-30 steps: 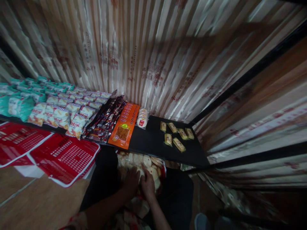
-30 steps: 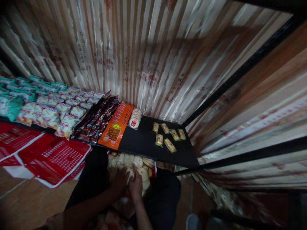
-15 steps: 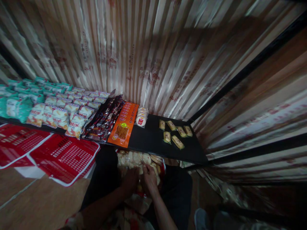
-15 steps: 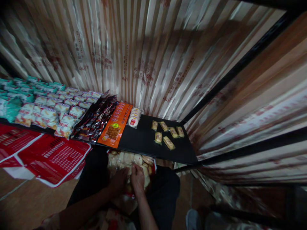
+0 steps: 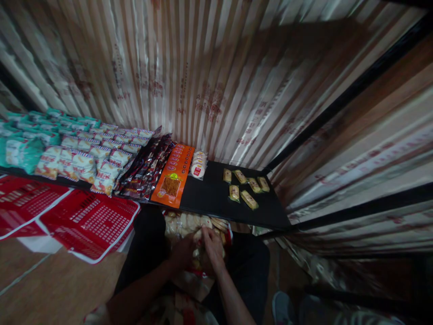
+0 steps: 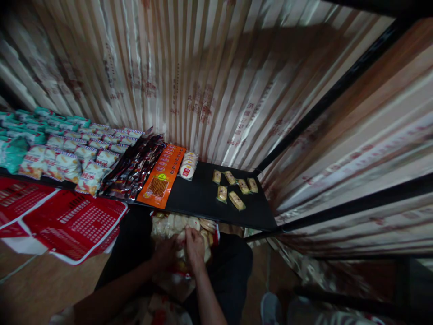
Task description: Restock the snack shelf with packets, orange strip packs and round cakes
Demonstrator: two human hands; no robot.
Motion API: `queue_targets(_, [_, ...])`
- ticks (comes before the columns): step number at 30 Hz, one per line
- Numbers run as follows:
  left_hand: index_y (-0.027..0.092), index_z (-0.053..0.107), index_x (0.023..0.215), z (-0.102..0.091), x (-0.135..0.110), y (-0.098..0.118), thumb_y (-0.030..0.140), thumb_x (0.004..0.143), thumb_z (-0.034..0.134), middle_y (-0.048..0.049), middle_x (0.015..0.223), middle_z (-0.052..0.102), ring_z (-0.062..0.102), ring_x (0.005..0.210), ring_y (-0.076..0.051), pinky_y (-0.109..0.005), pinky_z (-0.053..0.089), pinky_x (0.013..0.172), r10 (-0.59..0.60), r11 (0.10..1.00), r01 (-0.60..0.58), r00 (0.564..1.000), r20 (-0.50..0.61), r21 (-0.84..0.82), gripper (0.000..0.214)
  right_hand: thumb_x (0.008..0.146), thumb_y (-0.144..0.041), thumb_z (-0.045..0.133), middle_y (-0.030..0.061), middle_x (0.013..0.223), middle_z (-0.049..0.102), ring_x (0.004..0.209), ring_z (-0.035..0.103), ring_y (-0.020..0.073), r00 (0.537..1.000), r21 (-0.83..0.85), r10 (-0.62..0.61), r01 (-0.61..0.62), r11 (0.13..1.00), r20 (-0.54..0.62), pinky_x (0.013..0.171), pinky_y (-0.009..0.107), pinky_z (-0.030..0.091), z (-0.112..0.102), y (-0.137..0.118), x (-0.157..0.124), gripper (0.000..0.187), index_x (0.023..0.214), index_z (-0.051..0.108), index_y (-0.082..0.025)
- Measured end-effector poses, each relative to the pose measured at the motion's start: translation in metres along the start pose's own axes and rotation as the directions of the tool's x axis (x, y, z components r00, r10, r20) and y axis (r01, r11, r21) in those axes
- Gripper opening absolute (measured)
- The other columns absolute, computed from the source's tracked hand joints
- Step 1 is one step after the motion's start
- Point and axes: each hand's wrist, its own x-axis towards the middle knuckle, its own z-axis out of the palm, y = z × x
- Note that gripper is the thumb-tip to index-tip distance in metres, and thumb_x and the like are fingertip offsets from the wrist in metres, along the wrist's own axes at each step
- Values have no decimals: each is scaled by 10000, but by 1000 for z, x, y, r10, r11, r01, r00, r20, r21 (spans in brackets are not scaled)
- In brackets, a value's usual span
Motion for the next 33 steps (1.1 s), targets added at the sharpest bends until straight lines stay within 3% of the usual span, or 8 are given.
queue_targets(10, [190,530,760,-17,16,-6,384,871,259,-1,706,595,547,684,-135,-233,393,628,-46,997,42,997,-65,-61,352,759,-614,370,2,595,604,603,533,162,996,110,76,-81,991,42,592,248,394,-5,-6,-5,495,620,598,-196])
queue_targets(15, [186,503,637,-26,28,-9,371,775,382,17,624,532,495,640,-130,-235,375,597,-82,964,59,993,-79,-259,260,684,-590,486,-13,559,565,573,506,146,996,221,61,-74,972,65,555,231,387,0,0,-4,425,636,595,-182])
queue_targets(19, [177,510,609,-33,36,-8,364,698,477,28,572,513,482,589,-124,-233,368,545,-126,875,108,992,-6,-472,209,635,-600,528,-21,514,530,512,467,130,996,306,69,-82,948,51,505,229,378,4,6,-3,418,599,567,-185])
queue_targets(24, [158,538,611,-38,47,-6,383,643,576,23,557,534,509,586,-128,-238,391,555,-165,823,141,986,5,-551,230,535,-578,613,-27,517,522,488,451,120,992,463,125,-121,878,23,482,232,378,6,8,-2,412,650,584,-184])
queue_targets(29, [139,586,668,-43,48,-2,499,637,612,-13,614,599,555,610,-142,-257,433,596,-152,749,136,988,31,-648,363,522,-529,651,-40,493,506,465,441,108,988,577,155,-137,805,19,454,220,364,7,4,-4,368,638,569,-190])
queue_targets(33, [140,628,722,-48,44,1,539,603,660,-25,669,640,580,643,-152,-258,446,622,-155,614,140,986,55,-777,418,536,-480,680,-71,469,481,410,410,84,977,677,203,-191,711,63,408,203,331,14,8,-6,339,669,541,-200])
